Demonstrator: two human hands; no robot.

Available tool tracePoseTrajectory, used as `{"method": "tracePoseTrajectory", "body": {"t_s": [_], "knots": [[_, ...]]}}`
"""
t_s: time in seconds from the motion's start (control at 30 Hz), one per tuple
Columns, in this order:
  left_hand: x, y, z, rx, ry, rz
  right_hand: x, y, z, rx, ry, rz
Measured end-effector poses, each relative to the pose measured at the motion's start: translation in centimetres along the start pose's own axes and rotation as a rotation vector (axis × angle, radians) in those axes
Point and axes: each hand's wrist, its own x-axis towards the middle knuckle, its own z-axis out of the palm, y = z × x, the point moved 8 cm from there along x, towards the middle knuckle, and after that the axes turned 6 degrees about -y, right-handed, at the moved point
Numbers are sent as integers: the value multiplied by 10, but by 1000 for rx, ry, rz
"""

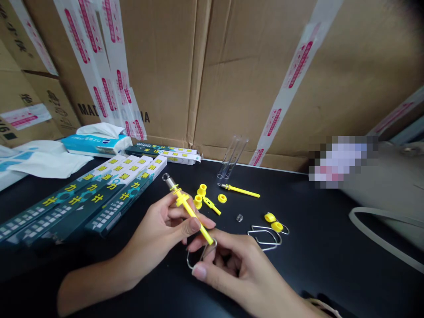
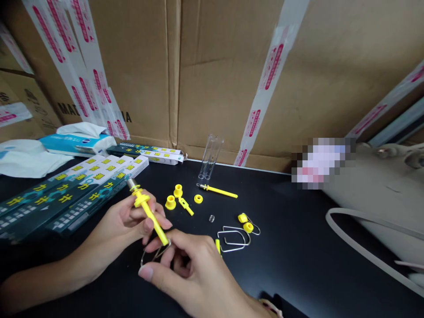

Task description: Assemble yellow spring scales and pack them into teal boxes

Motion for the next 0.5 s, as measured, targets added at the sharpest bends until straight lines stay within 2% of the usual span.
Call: {"method": "tracePoseTrajectory", "body": {"t_s": [0.1,0.17,0.4,0.5], "knots": [[1,4,4,-15,-49,42,3,7,0,199,2,94],[1,4,2,-8,-42,49,2,11,3,280,-41,162],[-3,3,1,52,11,-25,-9,16,17,354,-351,317],[-5,4,3,56,0,-44,-12,14,18,360,-415,337]]}}
